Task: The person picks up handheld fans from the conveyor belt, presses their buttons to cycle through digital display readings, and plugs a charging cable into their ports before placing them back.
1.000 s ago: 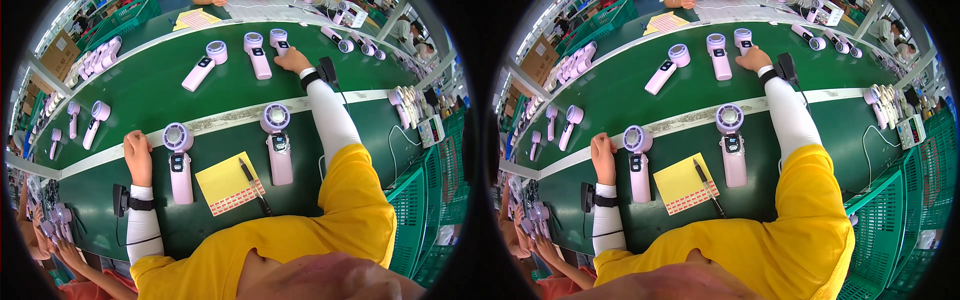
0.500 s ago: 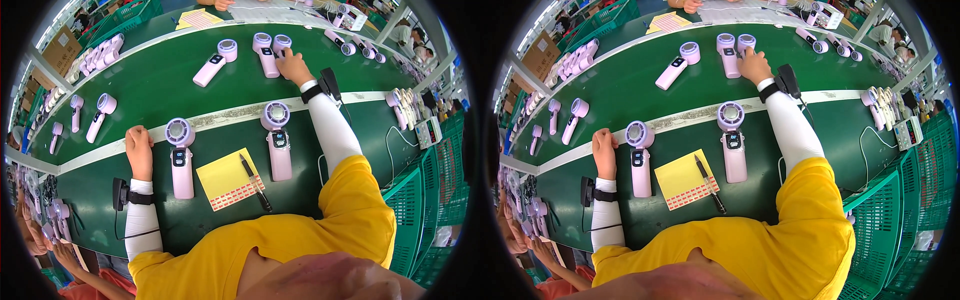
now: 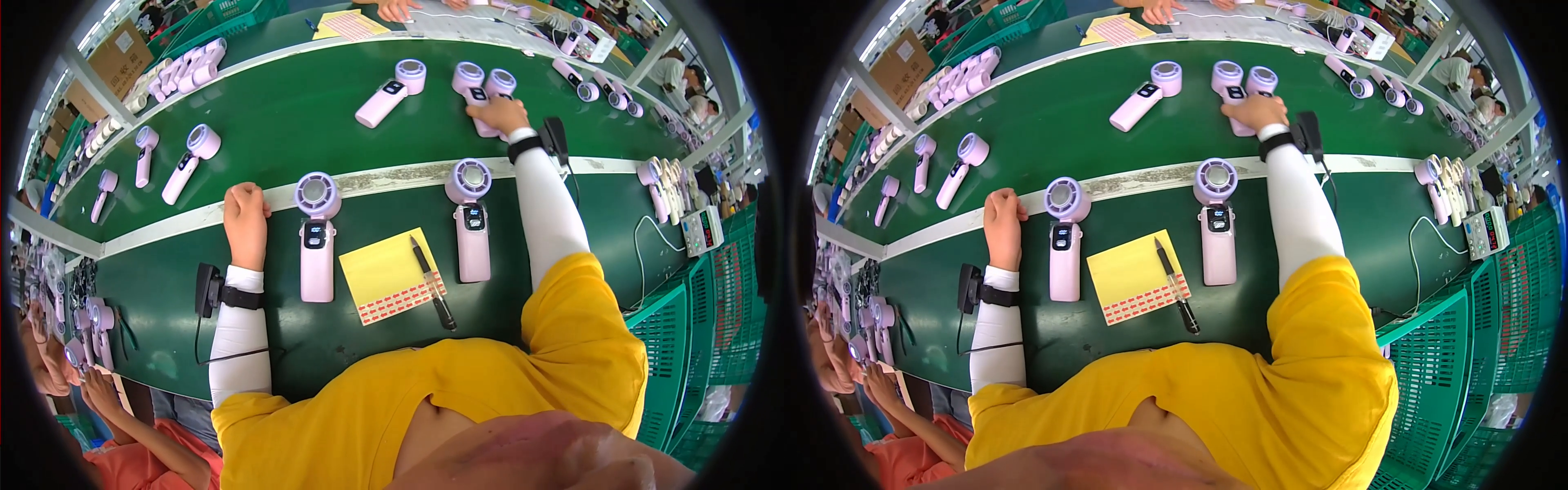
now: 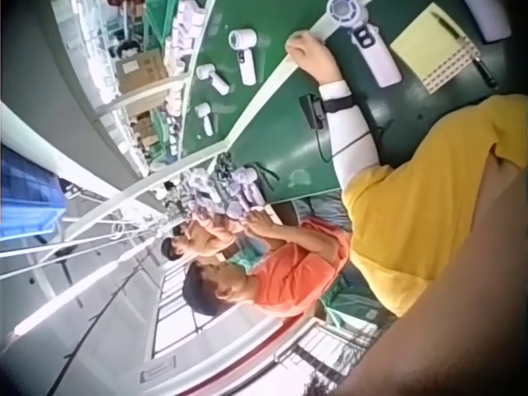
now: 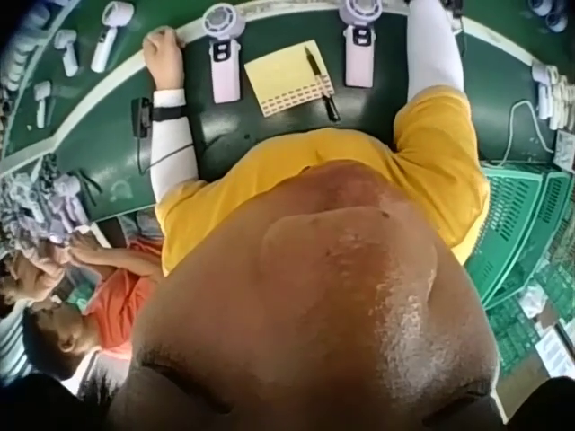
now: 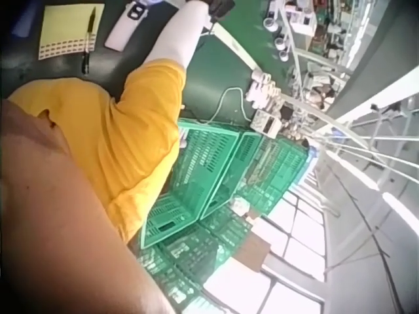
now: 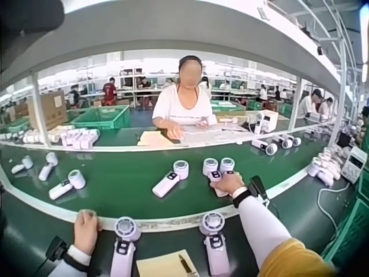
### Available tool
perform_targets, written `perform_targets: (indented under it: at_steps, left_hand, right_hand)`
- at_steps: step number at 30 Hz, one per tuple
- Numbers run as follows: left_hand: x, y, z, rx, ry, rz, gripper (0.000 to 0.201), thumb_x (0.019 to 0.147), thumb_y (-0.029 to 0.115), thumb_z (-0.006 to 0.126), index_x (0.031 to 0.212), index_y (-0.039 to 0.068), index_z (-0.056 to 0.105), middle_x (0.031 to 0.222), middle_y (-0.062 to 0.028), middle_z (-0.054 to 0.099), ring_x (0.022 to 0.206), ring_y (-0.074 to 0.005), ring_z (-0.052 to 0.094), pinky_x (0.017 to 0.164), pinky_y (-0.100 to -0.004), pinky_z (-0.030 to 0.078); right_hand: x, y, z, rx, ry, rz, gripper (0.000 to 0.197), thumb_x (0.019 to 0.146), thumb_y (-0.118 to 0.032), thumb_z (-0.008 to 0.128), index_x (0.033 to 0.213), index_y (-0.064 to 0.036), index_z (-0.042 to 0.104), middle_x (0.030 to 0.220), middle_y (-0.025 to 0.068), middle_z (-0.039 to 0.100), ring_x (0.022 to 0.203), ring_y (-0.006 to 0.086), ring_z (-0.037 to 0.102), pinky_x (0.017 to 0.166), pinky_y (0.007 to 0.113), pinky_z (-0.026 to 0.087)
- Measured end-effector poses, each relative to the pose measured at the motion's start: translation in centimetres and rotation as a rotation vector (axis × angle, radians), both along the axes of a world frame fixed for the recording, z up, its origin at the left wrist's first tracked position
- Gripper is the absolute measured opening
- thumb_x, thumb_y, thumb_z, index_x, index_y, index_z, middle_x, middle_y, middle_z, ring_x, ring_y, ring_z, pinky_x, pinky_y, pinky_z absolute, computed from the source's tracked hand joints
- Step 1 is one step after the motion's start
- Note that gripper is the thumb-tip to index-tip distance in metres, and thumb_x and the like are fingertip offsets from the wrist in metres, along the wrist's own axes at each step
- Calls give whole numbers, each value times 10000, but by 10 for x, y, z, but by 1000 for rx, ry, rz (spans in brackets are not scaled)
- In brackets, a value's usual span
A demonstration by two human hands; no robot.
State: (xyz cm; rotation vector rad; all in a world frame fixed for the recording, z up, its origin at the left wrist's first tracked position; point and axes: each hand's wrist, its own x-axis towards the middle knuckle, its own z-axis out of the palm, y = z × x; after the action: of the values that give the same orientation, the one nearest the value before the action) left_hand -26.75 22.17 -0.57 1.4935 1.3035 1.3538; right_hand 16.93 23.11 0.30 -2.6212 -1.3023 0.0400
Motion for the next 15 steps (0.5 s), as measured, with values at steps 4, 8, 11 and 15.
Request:
perform_targets:
  at_steps: [4,8,11,15]
  left_hand:
    - [3,-6,10,112,8,28,153,854,129,448,873,-17,487,772,-58,482,614,-112,464,568,-234,396]
    - [21,-36,39,466,210,74,136,840,105,468,894,-19,486,810,-72,487,671,-128,489,602,-242,414]
    - [55,-92,66,167,-138,-480,173,829,69,484,979,-16,465,854,-81,494,765,-165,500,668,-277,431]
    - [89,-132,87,806,478,-591,326,836,82,496,1118,1,353,901,-71,500,863,-160,517,712,-299,455]
  right_hand:
    - [10,-56,29,293,707,81,620,644,-522,609,956,14,597,832,172,609,797,233,586,675,306,446]
    - [-56,-108,85,613,961,205,418,717,-403,628,855,-11,579,715,16,550,547,110,486,502,234,372]
    - [-130,-137,109,646,513,471,382,721,-348,643,869,-3,577,813,93,545,669,162,519,565,274,405]
    - [-204,-172,89,821,28,653,339,715,-250,659,937,-9,570,938,154,506,765,202,510,639,305,420]
